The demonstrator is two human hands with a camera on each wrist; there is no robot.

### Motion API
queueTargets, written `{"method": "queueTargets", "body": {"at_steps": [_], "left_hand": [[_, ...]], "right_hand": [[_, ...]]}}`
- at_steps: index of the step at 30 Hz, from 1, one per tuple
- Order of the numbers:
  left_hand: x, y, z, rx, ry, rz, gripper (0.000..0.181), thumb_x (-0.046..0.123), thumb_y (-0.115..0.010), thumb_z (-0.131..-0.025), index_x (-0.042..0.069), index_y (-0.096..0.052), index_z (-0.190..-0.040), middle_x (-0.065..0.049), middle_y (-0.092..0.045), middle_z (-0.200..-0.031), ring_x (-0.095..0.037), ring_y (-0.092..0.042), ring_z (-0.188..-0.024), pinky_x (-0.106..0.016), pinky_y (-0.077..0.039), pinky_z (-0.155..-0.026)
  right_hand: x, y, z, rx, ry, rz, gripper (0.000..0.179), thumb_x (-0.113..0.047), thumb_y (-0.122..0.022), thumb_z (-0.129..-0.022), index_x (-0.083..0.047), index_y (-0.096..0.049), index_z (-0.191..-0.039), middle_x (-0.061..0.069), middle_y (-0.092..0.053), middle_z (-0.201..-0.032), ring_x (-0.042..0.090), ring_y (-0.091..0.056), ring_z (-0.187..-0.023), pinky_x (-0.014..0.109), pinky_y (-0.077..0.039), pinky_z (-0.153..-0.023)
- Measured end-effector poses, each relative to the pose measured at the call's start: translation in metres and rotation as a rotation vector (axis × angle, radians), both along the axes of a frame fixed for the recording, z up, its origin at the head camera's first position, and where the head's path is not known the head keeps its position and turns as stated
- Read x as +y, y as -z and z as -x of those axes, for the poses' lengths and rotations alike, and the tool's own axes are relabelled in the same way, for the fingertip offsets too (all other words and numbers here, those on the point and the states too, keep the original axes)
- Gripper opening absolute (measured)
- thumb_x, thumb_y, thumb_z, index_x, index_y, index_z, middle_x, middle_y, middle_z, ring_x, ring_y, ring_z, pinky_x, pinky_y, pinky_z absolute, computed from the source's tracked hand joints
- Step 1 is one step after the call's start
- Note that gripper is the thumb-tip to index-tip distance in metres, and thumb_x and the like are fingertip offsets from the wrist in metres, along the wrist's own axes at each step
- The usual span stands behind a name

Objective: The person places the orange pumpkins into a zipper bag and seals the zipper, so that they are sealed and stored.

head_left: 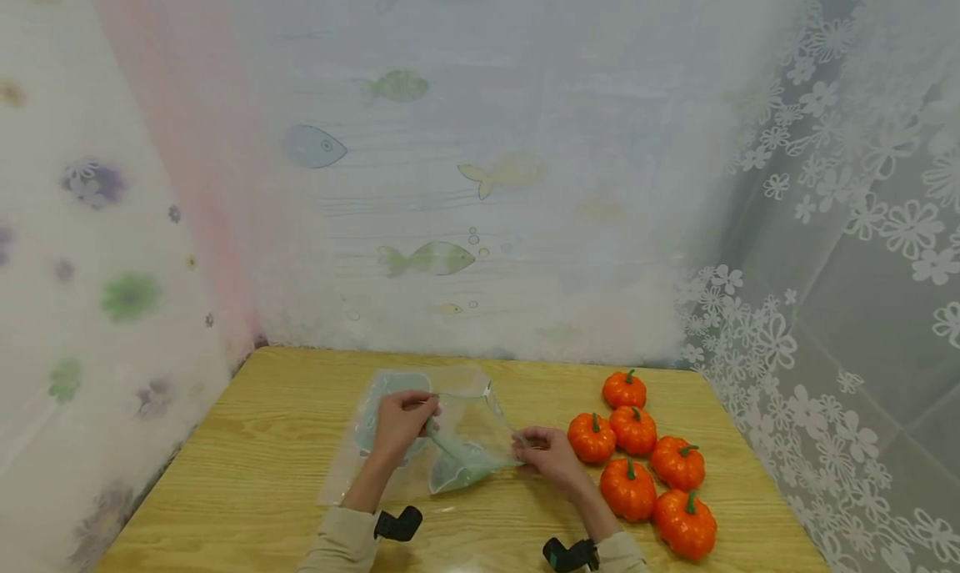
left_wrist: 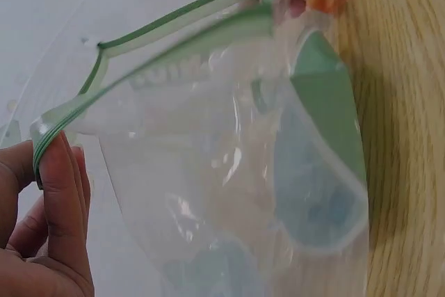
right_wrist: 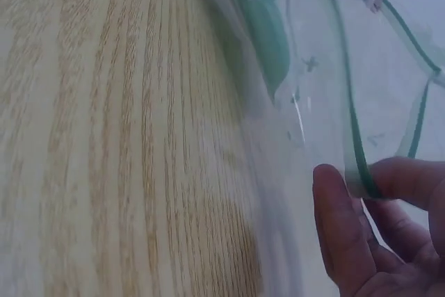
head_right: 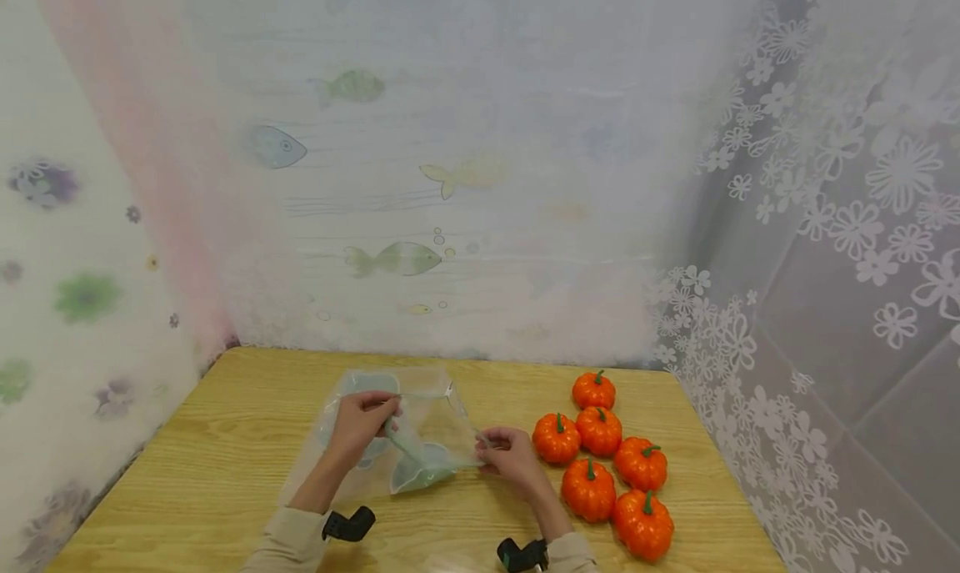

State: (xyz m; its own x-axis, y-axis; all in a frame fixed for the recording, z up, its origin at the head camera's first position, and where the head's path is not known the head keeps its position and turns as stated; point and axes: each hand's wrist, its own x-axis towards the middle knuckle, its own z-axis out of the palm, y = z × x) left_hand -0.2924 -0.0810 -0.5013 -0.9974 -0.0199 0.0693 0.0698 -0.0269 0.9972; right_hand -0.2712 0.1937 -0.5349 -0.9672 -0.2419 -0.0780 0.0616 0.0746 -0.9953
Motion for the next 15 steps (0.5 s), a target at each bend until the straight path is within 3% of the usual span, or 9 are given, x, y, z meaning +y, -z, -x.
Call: {"method": "queueTargets", "body": {"at_steps": [7, 11, 15], "left_hand": [[0.017, 0.002, -0.002, 0.003, 0.055, -0.012, 0.025, 0.010, -0.067, -0.099, -0.011, -0.069, -0.113, -0.029, -0.071, -0.093, -0.021, -0.071, -0.064, -0.026, -0.060, -0.059], [0.022, 0.004, -0.002, -0.012, 0.065, -0.023, 0.025, 0.010, -0.067, -0.099, -0.011, -0.068, -0.113, -0.026, -0.072, -0.092, -0.028, -0.073, -0.068, -0.027, -0.061, -0.061], [0.025, 0.005, -0.003, -0.020, 0.070, -0.010, 0.027, 0.013, -0.067, -0.100, -0.010, -0.068, -0.115, -0.027, -0.071, -0.095, -0.025, -0.073, -0.068, -0.027, -0.061, -0.061]], "right_hand": [[-0.003, -0.003, -0.003, 0.009, -0.039, 0.007, 0.039, -0.005, -0.063, -0.100, 0.020, -0.054, -0.129, 0.027, -0.065, -0.118, 0.016, -0.069, -0.095, 0.041, -0.061, -0.085], [-0.004, -0.006, -0.006, 0.010, -0.037, -0.014, 0.041, -0.007, -0.062, -0.100, 0.019, -0.053, -0.130, 0.026, -0.064, -0.117, 0.016, -0.068, -0.095, 0.042, -0.062, -0.085], [-0.003, -0.009, -0.010, -0.001, -0.037, -0.040, 0.043, -0.010, -0.060, -0.102, 0.019, -0.051, -0.132, 0.026, -0.062, -0.118, 0.020, -0.066, -0.100, 0.043, -0.061, -0.086]]}}
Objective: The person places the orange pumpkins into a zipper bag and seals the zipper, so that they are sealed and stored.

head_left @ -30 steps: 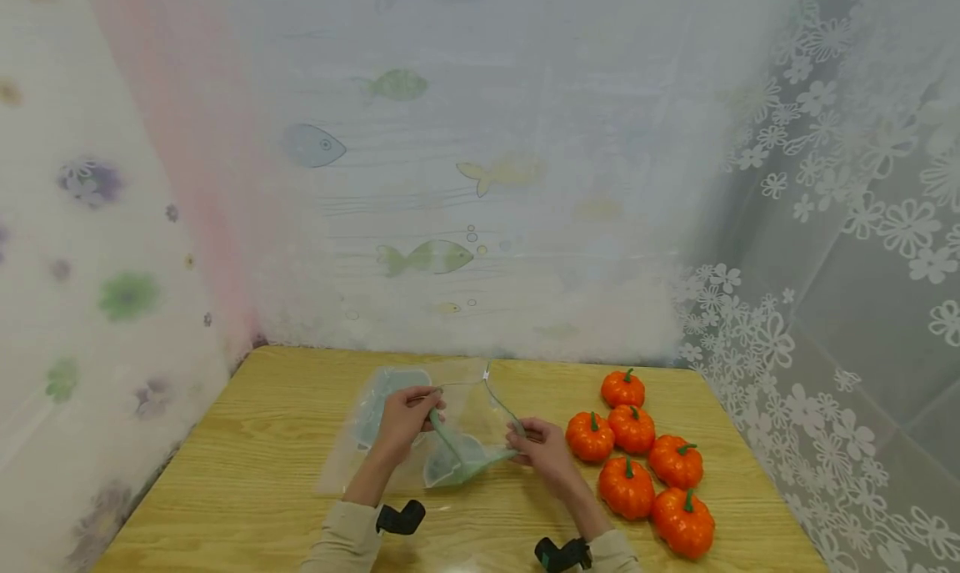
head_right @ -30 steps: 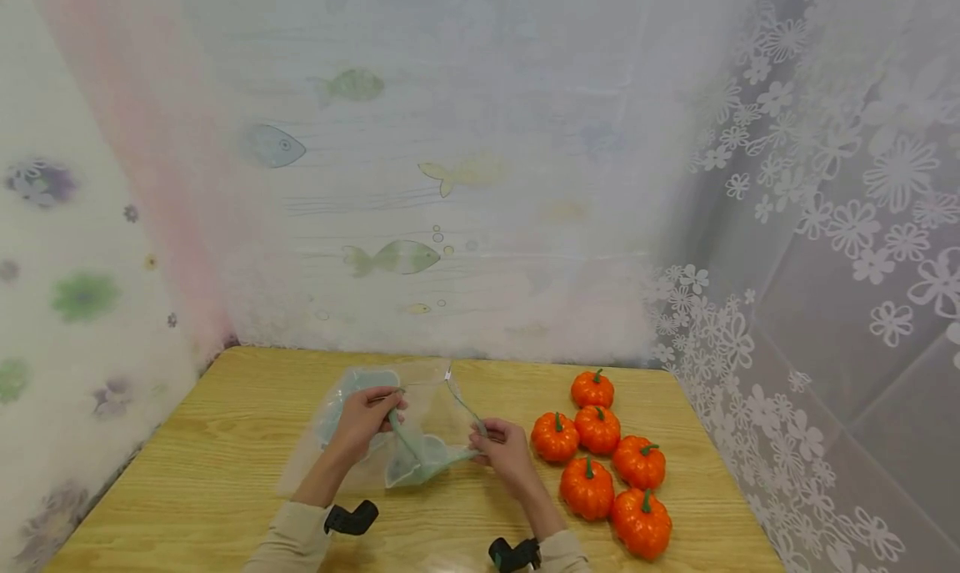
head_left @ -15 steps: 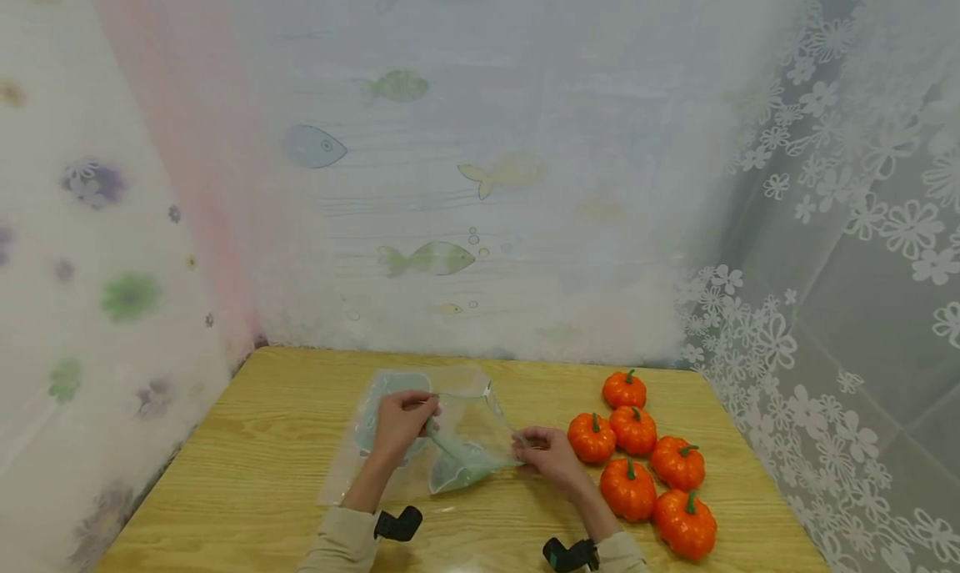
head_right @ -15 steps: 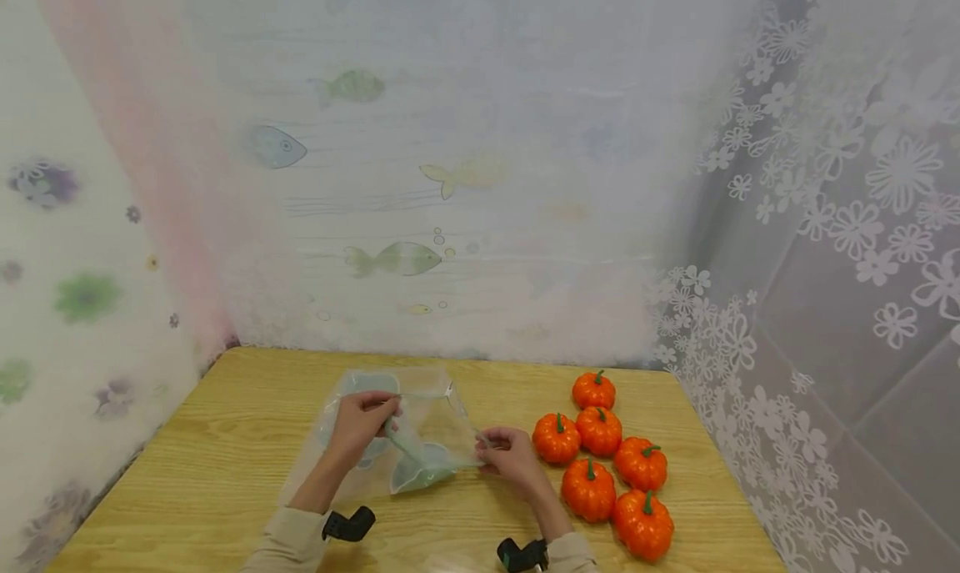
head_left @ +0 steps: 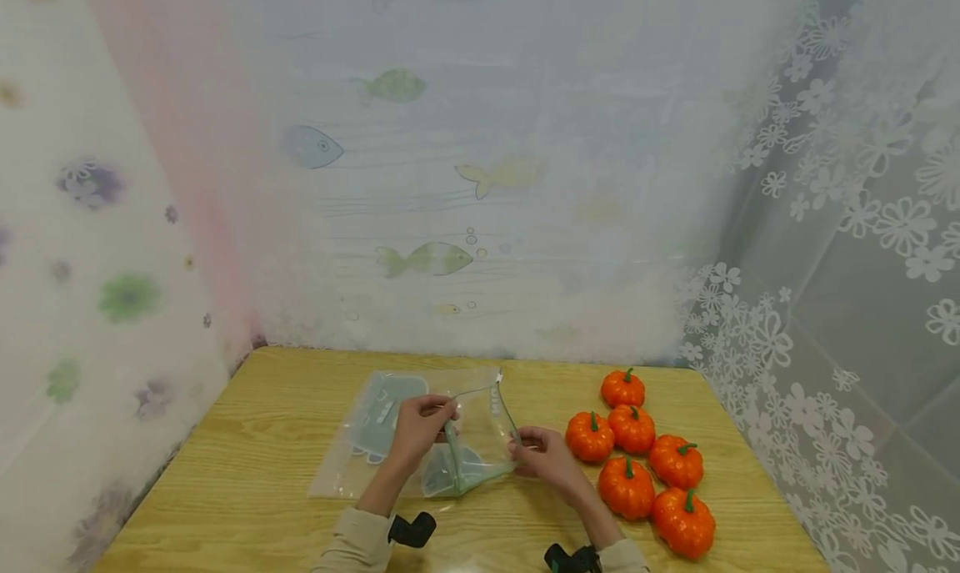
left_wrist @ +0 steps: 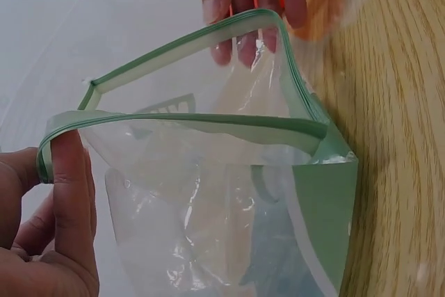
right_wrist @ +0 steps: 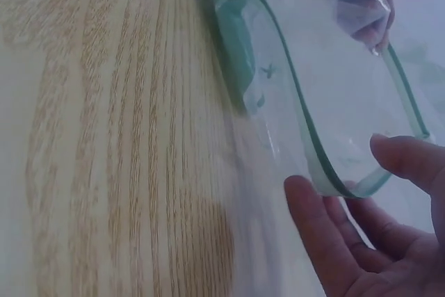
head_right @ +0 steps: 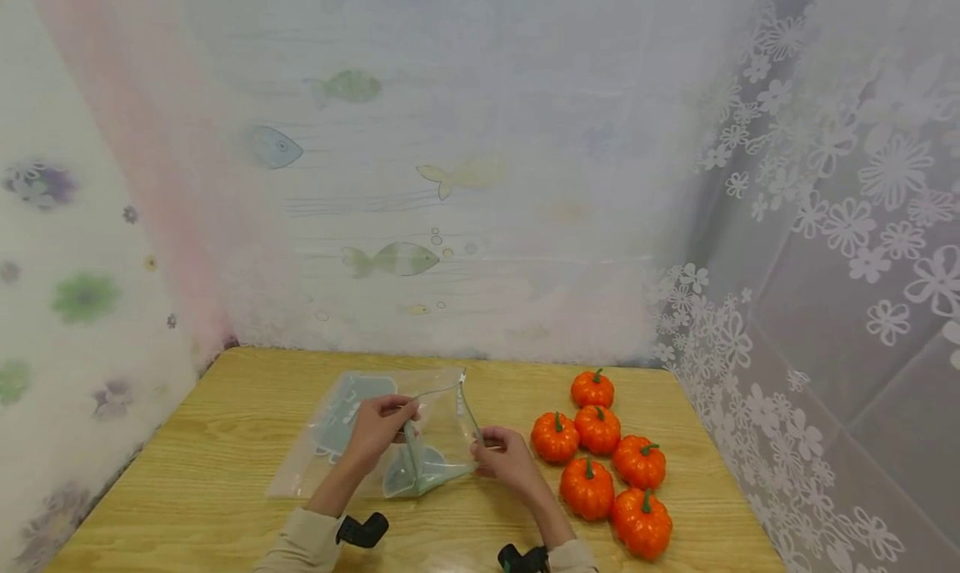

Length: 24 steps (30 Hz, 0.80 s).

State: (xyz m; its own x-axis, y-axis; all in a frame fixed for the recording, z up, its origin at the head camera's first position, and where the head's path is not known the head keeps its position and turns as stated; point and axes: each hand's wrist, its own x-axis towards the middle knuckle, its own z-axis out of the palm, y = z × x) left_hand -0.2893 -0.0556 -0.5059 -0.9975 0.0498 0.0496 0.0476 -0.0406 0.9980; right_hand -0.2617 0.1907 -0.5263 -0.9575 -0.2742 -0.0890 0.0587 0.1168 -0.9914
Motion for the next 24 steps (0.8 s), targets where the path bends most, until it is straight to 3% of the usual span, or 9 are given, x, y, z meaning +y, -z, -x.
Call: {"method": "queueTargets", "body": {"at_steps": [9, 19, 24], "left_hand": [[0.001, 0.000, 0.003, -0.061, 0.060, -0.018, 0.034, 0.018, -0.064, -0.103, -0.009, -0.064, -0.123, -0.018, -0.071, -0.095, -0.012, -0.068, -0.067, -0.026, -0.060, -0.063], [0.000, 0.005, 0.005, -0.107, 0.111, -0.067, 0.037, 0.017, -0.062, -0.104, -0.012, -0.060, -0.125, -0.004, -0.070, -0.086, -0.012, -0.069, -0.068, -0.023, -0.057, -0.062], [-0.002, 0.009, 0.007, -0.109, 0.142, -0.104, 0.036, 0.014, -0.059, -0.104, -0.015, -0.058, -0.127, -0.003, -0.070, -0.086, -0.011, -0.070, -0.070, -0.023, -0.059, -0.064]], "right_hand": [[0.006, -0.003, -0.005, 0.029, 0.003, -0.117, 0.050, -0.012, -0.059, -0.104, 0.020, -0.044, -0.139, 0.032, -0.056, -0.127, 0.036, -0.064, -0.110, 0.047, -0.061, -0.086], [0.015, -0.010, -0.015, 0.035, -0.005, -0.172, 0.049, -0.018, -0.060, -0.104, 0.015, -0.049, -0.139, 0.029, -0.058, -0.128, 0.040, -0.065, -0.110, 0.046, -0.062, -0.082], [0.019, -0.014, -0.021, 0.039, -0.005, -0.184, 0.047, -0.018, -0.061, -0.104, 0.012, -0.051, -0.138, 0.026, -0.059, -0.128, 0.038, -0.065, -0.109, 0.045, -0.062, -0.083]]}}
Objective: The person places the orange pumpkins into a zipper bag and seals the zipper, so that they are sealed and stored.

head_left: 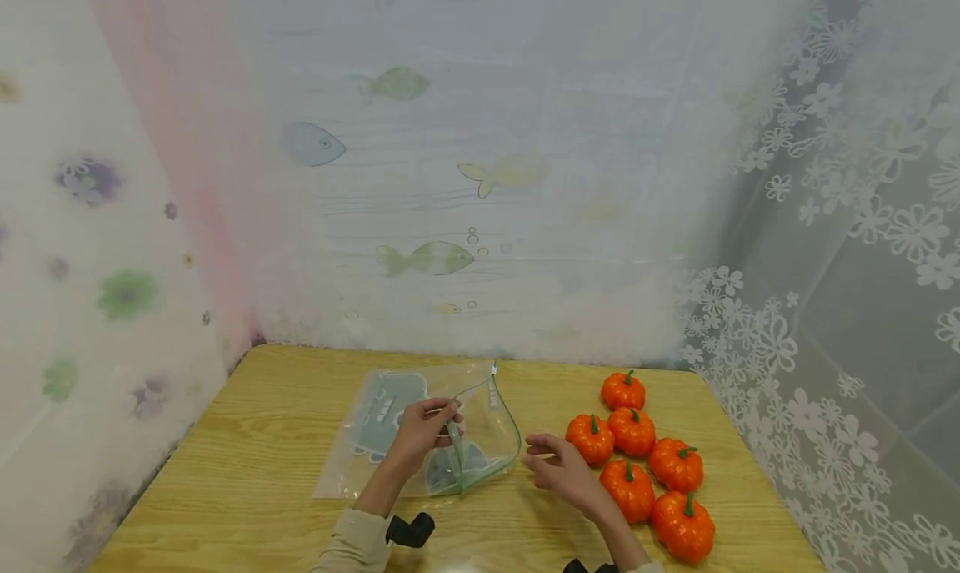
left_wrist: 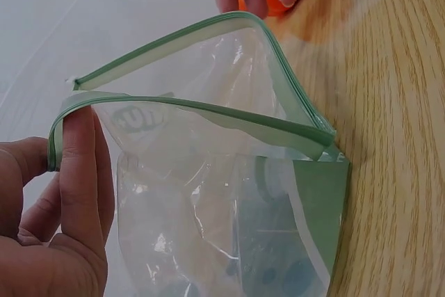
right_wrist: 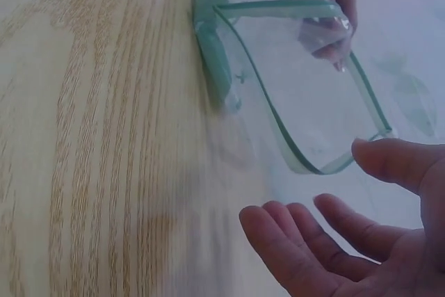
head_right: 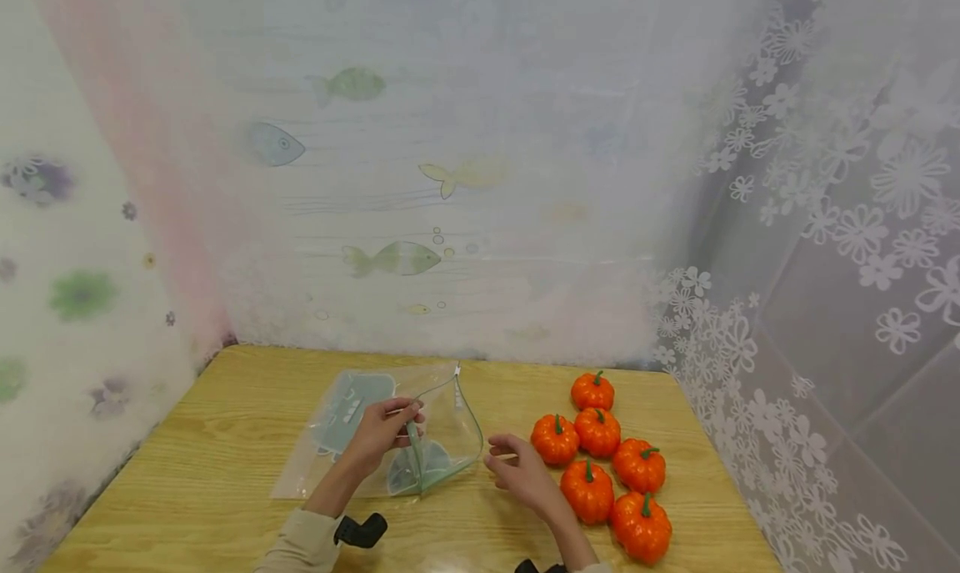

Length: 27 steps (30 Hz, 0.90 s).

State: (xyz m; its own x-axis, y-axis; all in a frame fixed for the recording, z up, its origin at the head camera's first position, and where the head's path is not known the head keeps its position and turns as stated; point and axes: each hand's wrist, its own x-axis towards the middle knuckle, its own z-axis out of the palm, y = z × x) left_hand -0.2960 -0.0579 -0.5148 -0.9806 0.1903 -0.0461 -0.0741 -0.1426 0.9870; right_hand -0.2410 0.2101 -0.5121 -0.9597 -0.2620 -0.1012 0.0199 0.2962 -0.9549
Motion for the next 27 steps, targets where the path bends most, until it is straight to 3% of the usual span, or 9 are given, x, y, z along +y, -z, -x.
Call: {"method": "queueTargets", "body": {"at_steps": [4, 9, 13, 18, 27], "left_hand": [[-0.001, 0.000, 0.000, 0.018, 0.013, -0.017, 0.037, 0.013, -0.059, -0.105, -0.016, -0.057, -0.127, -0.005, -0.069, -0.088, -0.010, -0.070, -0.071, -0.023, -0.060, -0.064], [-0.002, 0.000, 0.000, 0.018, 0.017, -0.021, 0.036, 0.013, -0.058, -0.105, -0.016, -0.057, -0.126, -0.004, -0.069, -0.088, -0.011, -0.069, -0.072, -0.023, -0.059, -0.064], [-0.002, 0.000, 0.000, 0.022, 0.012, -0.018, 0.036, 0.013, -0.058, -0.105, -0.016, -0.057, -0.127, -0.004, -0.069, -0.089, -0.011, -0.070, -0.072, -0.023, -0.060, -0.065], [-0.002, 0.000, -0.002, 0.030, -0.005, 0.000, 0.036, 0.014, -0.059, -0.105, -0.014, -0.058, -0.127, -0.006, -0.070, -0.090, -0.011, -0.070, -0.071, -0.023, -0.060, -0.064], [-0.001, -0.002, -0.004, 0.010, -0.023, 0.007, 0.036, 0.016, -0.062, -0.104, -0.011, -0.059, -0.127, -0.004, -0.071, -0.089, -0.012, -0.071, -0.070, -0.024, -0.059, -0.064]], "right_hand": [[0.004, -0.003, -0.004, 0.040, 0.009, -0.033, 0.047, -0.018, -0.061, -0.103, 0.012, -0.051, -0.138, 0.028, -0.060, -0.127, 0.038, -0.065, -0.109, 0.045, -0.061, -0.083], [0.008, -0.005, -0.009, 0.155, 0.074, -0.101, 0.039, -0.013, -0.063, -0.102, 0.009, -0.058, -0.134, 0.027, -0.064, -0.126, 0.033, -0.066, -0.109, 0.032, -0.059, -0.085], [0.011, -0.006, -0.011, 0.201, 0.157, -0.080, 0.032, -0.008, -0.063, -0.101, 0.005, -0.062, -0.130, 0.024, -0.065, -0.126, 0.028, -0.067, -0.107, 0.023, -0.055, -0.085], [0.018, -0.011, -0.018, 0.240, 0.268, -0.040, 0.025, -0.004, -0.063, -0.100, 0.000, -0.067, -0.125, 0.019, -0.068, -0.122, 0.022, -0.066, -0.106, 0.024, -0.056, -0.087], [0.047, -0.018, -0.038, 0.348, 0.379, -0.089, 0.026, -0.004, -0.066, -0.099, 0.000, -0.067, -0.124, 0.019, -0.068, -0.121, 0.010, -0.065, -0.101, 0.022, -0.057, -0.085]]}}
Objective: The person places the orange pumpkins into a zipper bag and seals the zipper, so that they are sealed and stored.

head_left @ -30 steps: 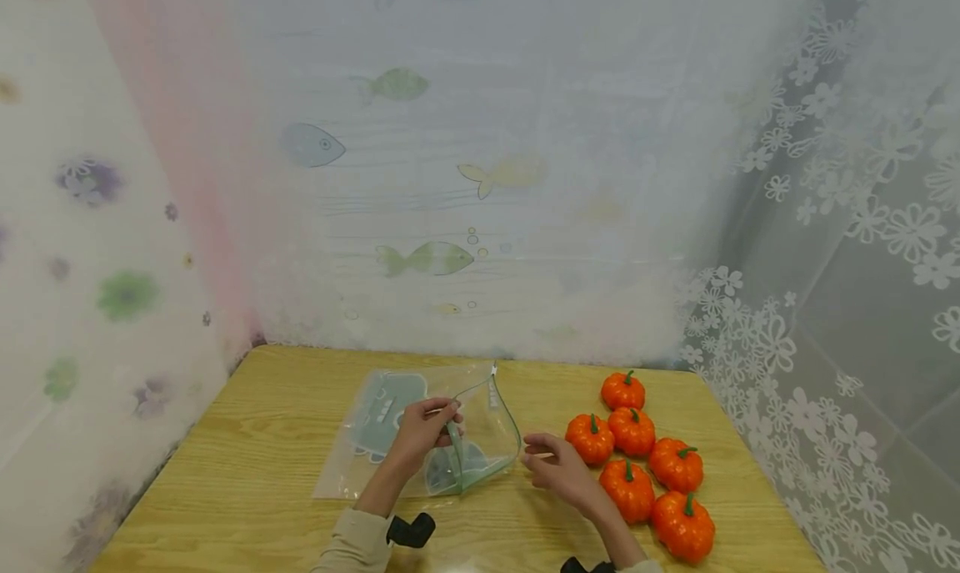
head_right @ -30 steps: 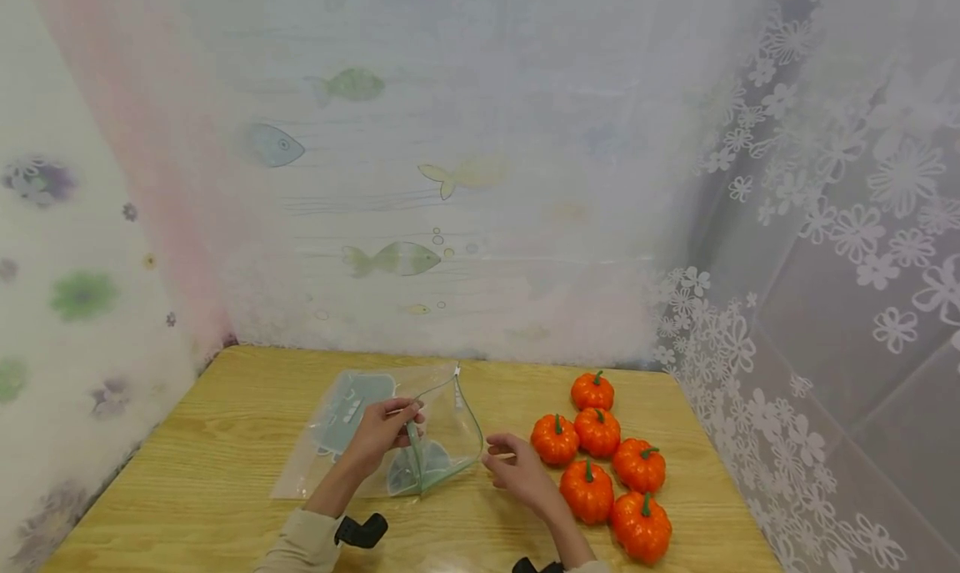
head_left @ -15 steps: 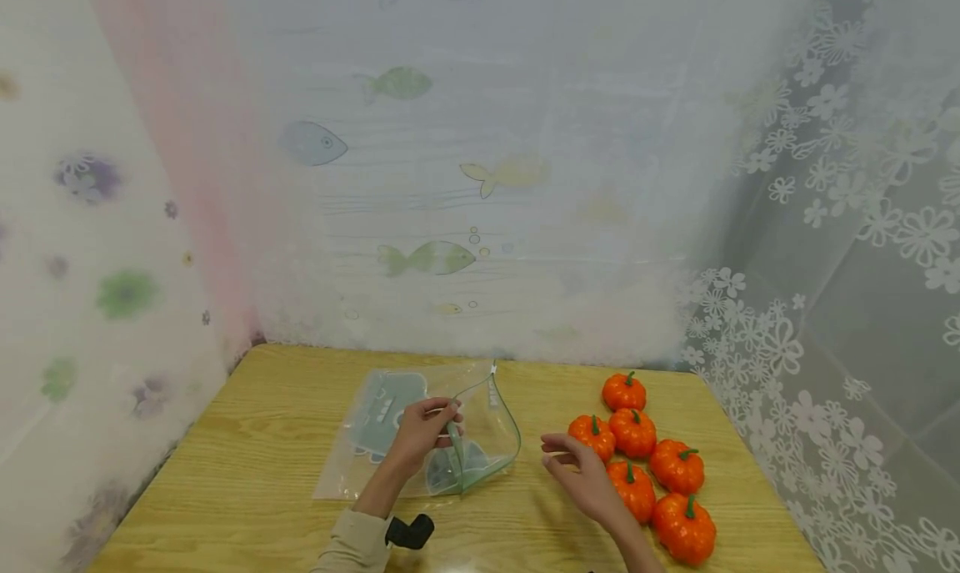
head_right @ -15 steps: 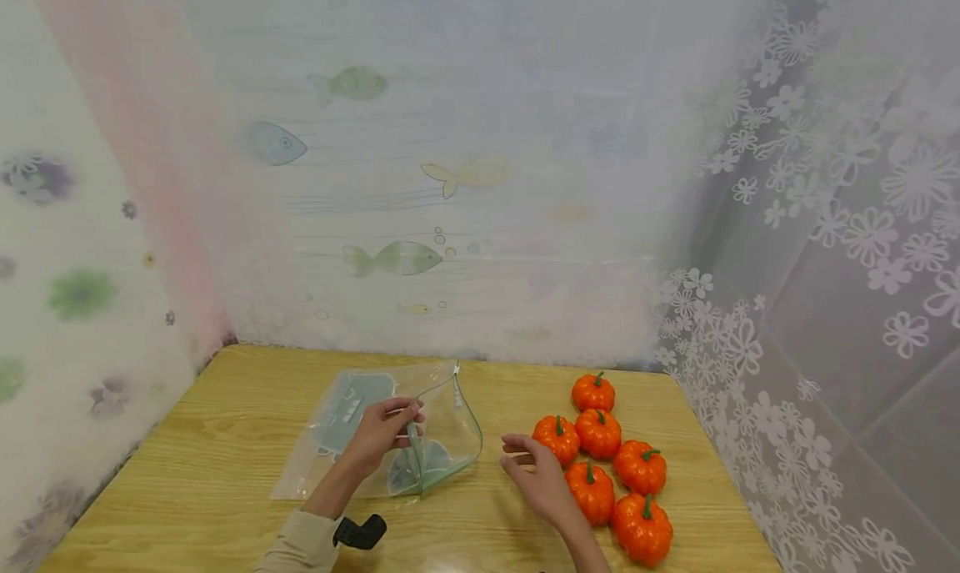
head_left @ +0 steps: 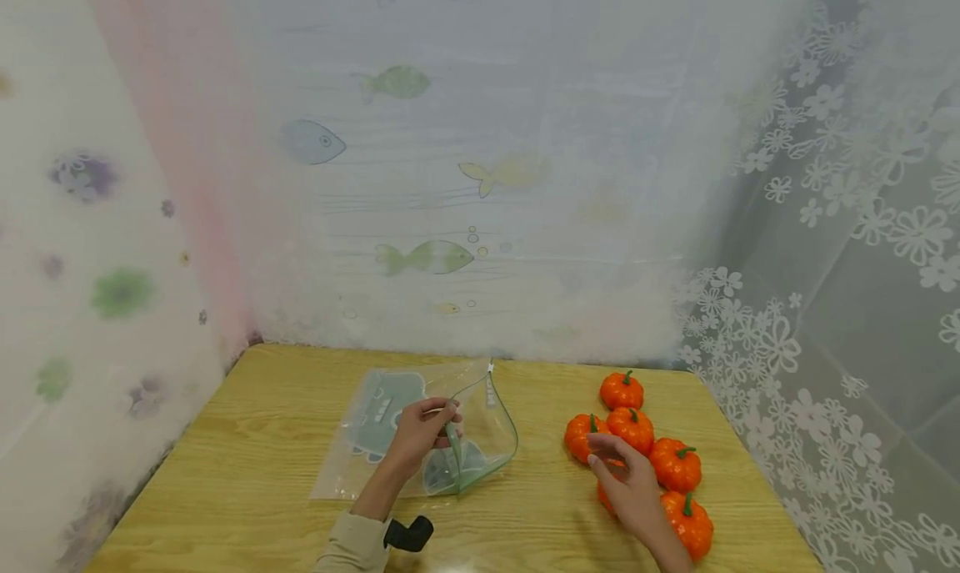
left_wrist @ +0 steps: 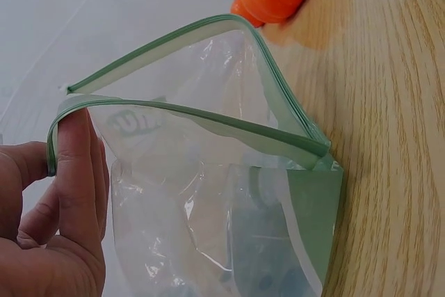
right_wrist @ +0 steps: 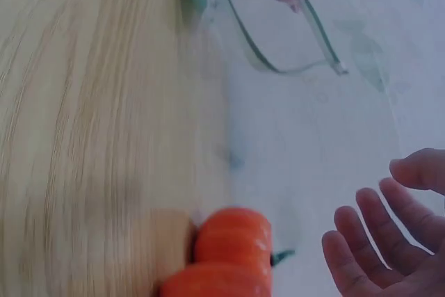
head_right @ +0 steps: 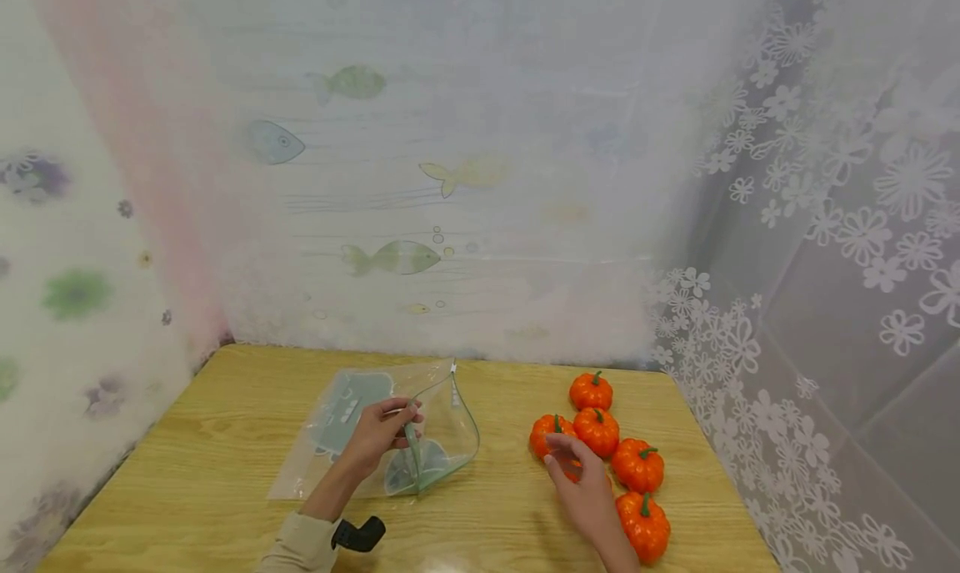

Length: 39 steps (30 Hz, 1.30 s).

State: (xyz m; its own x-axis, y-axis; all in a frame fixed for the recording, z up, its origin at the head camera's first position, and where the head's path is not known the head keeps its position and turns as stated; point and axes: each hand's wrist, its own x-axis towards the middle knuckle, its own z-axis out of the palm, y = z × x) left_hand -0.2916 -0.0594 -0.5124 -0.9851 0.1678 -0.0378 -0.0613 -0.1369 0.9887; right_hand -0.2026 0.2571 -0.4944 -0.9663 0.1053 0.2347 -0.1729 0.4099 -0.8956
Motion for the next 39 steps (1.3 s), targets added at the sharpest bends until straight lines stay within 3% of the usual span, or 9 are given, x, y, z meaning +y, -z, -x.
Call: {"method": "queueTargets", "body": {"at_steps": [4, 10, 16, 22, 25, 27, 29, 33, 39], "left_hand": [[-0.001, 0.000, -0.001, -0.002, 0.009, -0.006, 0.036, 0.016, -0.061, -0.104, -0.011, -0.059, -0.127, -0.004, -0.071, -0.089, -0.013, -0.071, -0.070, -0.024, -0.060, -0.064], [-0.002, -0.001, -0.001, -0.005, 0.002, -0.009, 0.036, 0.015, -0.061, -0.104, -0.012, -0.059, -0.128, -0.008, -0.071, -0.091, -0.012, -0.071, -0.070, -0.024, -0.059, -0.063], [-0.001, -0.001, -0.002, -0.005, 0.001, -0.011, 0.035, 0.015, -0.060, -0.104, -0.011, -0.059, -0.128, -0.008, -0.071, -0.092, -0.013, -0.071, -0.070, -0.025, -0.060, -0.063], [-0.001, 0.000, -0.003, -0.005, -0.005, -0.031, 0.034, 0.014, -0.060, -0.104, -0.012, -0.058, -0.127, -0.008, -0.071, -0.092, -0.013, -0.071, -0.070, -0.025, -0.060, -0.064], [-0.001, 0.000, -0.004, -0.008, -0.011, -0.031, 0.033, 0.013, -0.060, -0.104, -0.011, -0.059, -0.126, -0.008, -0.071, -0.091, -0.013, -0.071, -0.070, -0.025, -0.060, -0.064], [-0.001, 0.000, -0.004, -0.006, -0.015, -0.028, 0.033, 0.013, -0.060, -0.104, -0.011, -0.059, -0.126, -0.008, -0.071, -0.091, -0.013, -0.071, -0.070, -0.025, -0.060, -0.064], [-0.001, 0.000, -0.005, -0.008, -0.020, -0.026, 0.032, 0.013, -0.060, -0.104, -0.010, -0.060, -0.126, -0.008, -0.071, -0.091, -0.013, -0.071, -0.071, -0.025, -0.060, -0.064], [-0.002, 0.001, -0.005, -0.012, -0.033, -0.021, 0.031, 0.013, -0.060, -0.104, -0.010, -0.060, -0.126, -0.009, -0.071, -0.093, -0.014, -0.071, -0.071, -0.025, -0.060, -0.065], [-0.001, 0.002, -0.004, -0.024, -0.033, -0.029, 0.031, 0.013, -0.061, -0.103, -0.010, -0.060, -0.124, -0.008, -0.071, -0.091, -0.013, -0.071, -0.070, -0.026, -0.061, -0.065]], "right_hand": [[0.020, 0.004, -0.007, 0.073, 0.038, -0.041, 0.026, -0.005, -0.068, -0.098, 0.001, -0.068, -0.123, 0.020, -0.069, -0.117, 0.012, -0.066, -0.101, 0.021, -0.057, -0.084], [0.048, 0.009, -0.019, 0.145, 0.096, -0.139, 0.026, -0.001, -0.073, -0.093, -0.001, -0.070, -0.118, 0.015, -0.072, -0.113, 0.002, -0.067, -0.102, 0.015, -0.054, -0.087], [0.067, 0.014, -0.030, 0.112, 0.194, -0.240, 0.024, -0.007, -0.077, -0.092, -0.006, -0.073, -0.116, 0.013, -0.074, -0.112, -0.012, -0.058, -0.101, 0.009, -0.047, -0.087], [0.078, 0.020, -0.038, 0.048, 0.283, -0.236, 0.030, -0.012, -0.081, -0.088, -0.008, -0.073, -0.117, 0.006, -0.073, -0.112, -0.020, -0.051, -0.101, 0.005, -0.041, -0.089], [0.084, 0.019, -0.041, -0.017, 0.298, -0.228, 0.036, -0.015, -0.084, -0.086, -0.007, -0.072, -0.120, 0.008, -0.070, -0.115, -0.020, -0.048, -0.100, 0.025, -0.047, -0.100], [0.090, 0.019, -0.042, -0.074, 0.279, -0.240, 0.043, -0.017, -0.085, -0.085, -0.006, -0.069, -0.124, 0.013, -0.067, -0.121, -0.011, -0.050, -0.106, 0.043, -0.047, -0.102], [0.098, 0.018, -0.041, -0.159, 0.222, -0.269, 0.055, -0.022, -0.086, -0.084, -0.003, -0.064, -0.130, 0.020, -0.062, -0.129, 0.008, -0.054, -0.119, 0.059, -0.045, -0.100], [0.112, 0.014, -0.038, -0.325, 0.052, -0.394, 0.076, -0.031, -0.088, -0.081, 0.000, -0.054, -0.141, 0.032, -0.049, -0.142, 0.054, -0.044, -0.132, 0.068, -0.042, -0.101], [0.129, 0.012, -0.040, -0.442, -0.091, -0.442, 0.088, -0.037, -0.085, -0.084, -0.001, -0.041, -0.152, 0.038, -0.037, -0.149, 0.061, -0.037, -0.134, 0.069, -0.044, -0.099]]}}
